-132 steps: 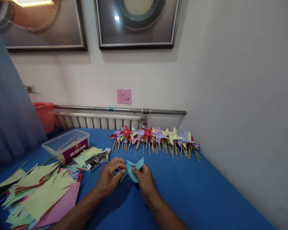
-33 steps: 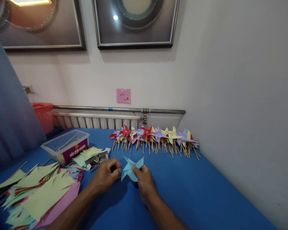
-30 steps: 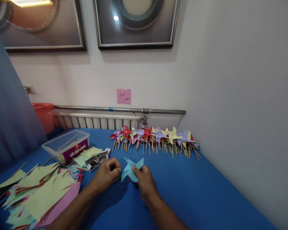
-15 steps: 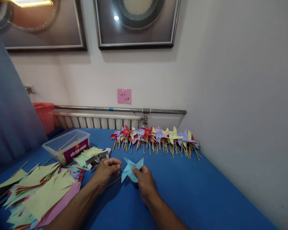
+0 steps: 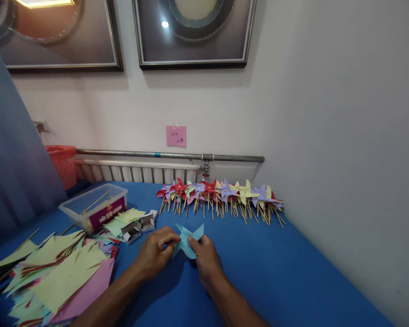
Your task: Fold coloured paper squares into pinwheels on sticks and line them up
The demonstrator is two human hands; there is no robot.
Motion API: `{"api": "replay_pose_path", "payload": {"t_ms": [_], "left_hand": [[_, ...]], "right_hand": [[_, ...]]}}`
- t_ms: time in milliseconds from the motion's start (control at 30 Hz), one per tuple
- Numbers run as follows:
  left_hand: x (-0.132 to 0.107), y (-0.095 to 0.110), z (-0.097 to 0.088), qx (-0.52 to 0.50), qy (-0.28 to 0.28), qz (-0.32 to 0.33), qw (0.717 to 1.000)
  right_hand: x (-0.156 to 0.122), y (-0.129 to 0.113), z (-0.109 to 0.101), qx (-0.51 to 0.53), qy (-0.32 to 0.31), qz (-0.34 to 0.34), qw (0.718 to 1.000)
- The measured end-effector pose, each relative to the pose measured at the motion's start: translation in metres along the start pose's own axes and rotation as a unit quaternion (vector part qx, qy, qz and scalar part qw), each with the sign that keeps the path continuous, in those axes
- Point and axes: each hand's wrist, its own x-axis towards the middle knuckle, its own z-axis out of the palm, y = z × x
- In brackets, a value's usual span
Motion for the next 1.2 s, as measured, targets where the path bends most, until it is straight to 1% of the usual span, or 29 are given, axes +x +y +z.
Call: {"api": "replay_pose_path", "payload": {"t_ms": [100,200,300,467,600,800,1033,1133,1200], "left_hand": [[-0.001,0.003,-0.001,0.033,-0.026,0.018,0.999],[-0.001,0.004,-0.001,0.053,-0.034,0.013,0.998],[-0.001,0.005,-0.001,0.052,-0.037,0.001,0.998],[-0.001,0.006,0.001,0.085,-0.027,-0.019,0.996],[-0.001,0.008,0.005,0.131,-0.006,-0.065,0.989],[0.0,0.007,0.008,0.141,0.025,-0.103,0.984],[0.0,0.006,0.008,0.152,0.015,-0.138,0.979],[0.0,0.005,0.009,0.15,0.007,-0.14,0.979],[0.0,0.004,0.009,0.148,0.003,-0.139,0.979]], "right_hand": [[0.001,0.001,-0.001,0.016,0.009,0.007,1.0],[0.003,0.004,-0.001,0.016,0.003,0.003,1.0],[0.002,0.005,0.0,-0.001,-0.007,-0.001,1.0],[-0.004,0.0,0.004,-0.01,-0.031,-0.013,0.999],[-0.006,-0.002,0.006,-0.027,-0.033,-0.026,0.999],[-0.005,0.0,0.004,-0.079,-0.048,-0.045,0.995],[-0.006,-0.003,0.007,-0.084,-0.073,-0.052,0.992],[-0.003,0.001,0.006,-0.094,-0.068,-0.057,0.992],[0.0,0.004,0.004,-0.107,-0.054,-0.059,0.991]]}}
